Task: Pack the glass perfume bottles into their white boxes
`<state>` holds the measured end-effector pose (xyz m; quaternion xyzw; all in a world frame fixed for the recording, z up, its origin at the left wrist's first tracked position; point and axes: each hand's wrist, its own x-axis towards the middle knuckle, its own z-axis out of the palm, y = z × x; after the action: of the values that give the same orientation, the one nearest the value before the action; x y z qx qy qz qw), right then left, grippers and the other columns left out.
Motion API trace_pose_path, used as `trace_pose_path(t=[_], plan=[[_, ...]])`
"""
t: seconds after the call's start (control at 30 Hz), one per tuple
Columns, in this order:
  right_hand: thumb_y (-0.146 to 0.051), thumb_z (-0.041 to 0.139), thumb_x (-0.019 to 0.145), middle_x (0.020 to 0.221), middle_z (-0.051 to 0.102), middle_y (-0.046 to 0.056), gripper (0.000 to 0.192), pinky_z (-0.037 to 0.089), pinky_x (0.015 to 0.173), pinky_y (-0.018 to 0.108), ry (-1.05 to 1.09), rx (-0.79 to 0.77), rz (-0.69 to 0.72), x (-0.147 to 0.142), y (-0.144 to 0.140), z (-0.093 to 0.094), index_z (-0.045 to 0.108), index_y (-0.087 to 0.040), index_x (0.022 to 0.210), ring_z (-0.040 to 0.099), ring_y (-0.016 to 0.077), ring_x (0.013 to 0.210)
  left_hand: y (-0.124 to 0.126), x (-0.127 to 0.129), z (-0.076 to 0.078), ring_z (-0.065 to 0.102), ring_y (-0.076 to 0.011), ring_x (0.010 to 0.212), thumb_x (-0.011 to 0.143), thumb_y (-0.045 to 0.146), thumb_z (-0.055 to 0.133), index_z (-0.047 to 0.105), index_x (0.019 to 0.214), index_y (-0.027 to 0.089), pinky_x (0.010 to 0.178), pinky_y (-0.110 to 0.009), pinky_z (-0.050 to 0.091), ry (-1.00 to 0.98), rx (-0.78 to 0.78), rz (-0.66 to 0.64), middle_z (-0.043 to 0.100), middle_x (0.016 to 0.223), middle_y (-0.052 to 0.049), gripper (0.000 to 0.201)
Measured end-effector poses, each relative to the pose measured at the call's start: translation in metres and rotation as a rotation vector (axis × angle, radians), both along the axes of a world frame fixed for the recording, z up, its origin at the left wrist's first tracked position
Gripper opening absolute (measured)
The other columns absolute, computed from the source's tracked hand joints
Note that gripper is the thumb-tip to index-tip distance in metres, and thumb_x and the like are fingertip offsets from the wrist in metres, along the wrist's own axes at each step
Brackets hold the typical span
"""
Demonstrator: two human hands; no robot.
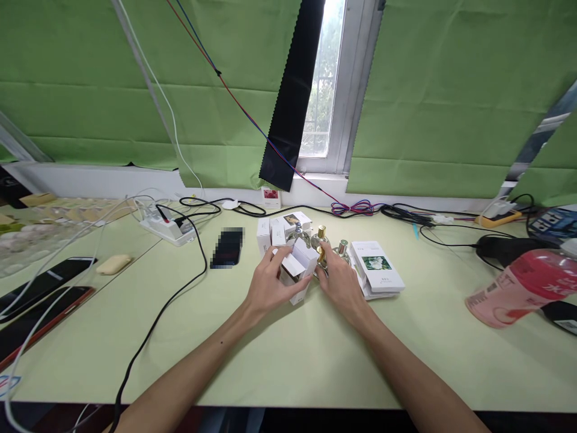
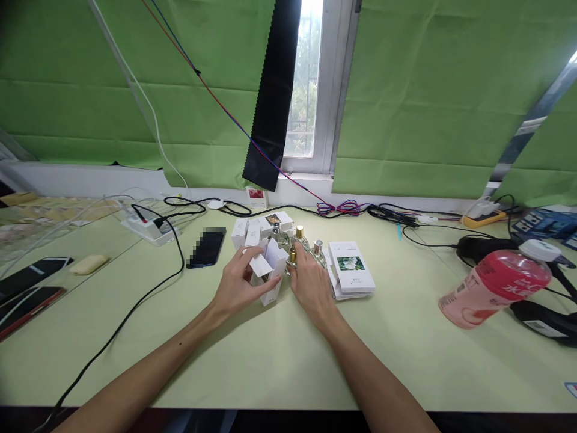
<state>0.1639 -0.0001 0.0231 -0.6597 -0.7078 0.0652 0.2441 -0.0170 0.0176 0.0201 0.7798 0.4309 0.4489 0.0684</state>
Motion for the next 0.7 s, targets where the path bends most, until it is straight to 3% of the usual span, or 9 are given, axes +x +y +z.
trace_pose_path(t=[0.7], plan=[[-0.019, 0.055, 0.096, 0.12, 0.07, 0.012, 0.061, 0.052, 0.077, 0.033, -0.03, -0.012, -0.026, -0.0023, -0.0009, 0.0003, 0.032, -0.02, 0.152, 0.071, 0.0274, 0.104, -0.001, 0.0001, 0.0009, 0.066, -0.0202, 0.087, 0.076, 0.042, 0.079, 0.06, 0.11, 0.022, 0.063, -0.029, 0.054, 0.004, 0.021, 0.01, 0.065, 0.106, -0.006, 0.044]])
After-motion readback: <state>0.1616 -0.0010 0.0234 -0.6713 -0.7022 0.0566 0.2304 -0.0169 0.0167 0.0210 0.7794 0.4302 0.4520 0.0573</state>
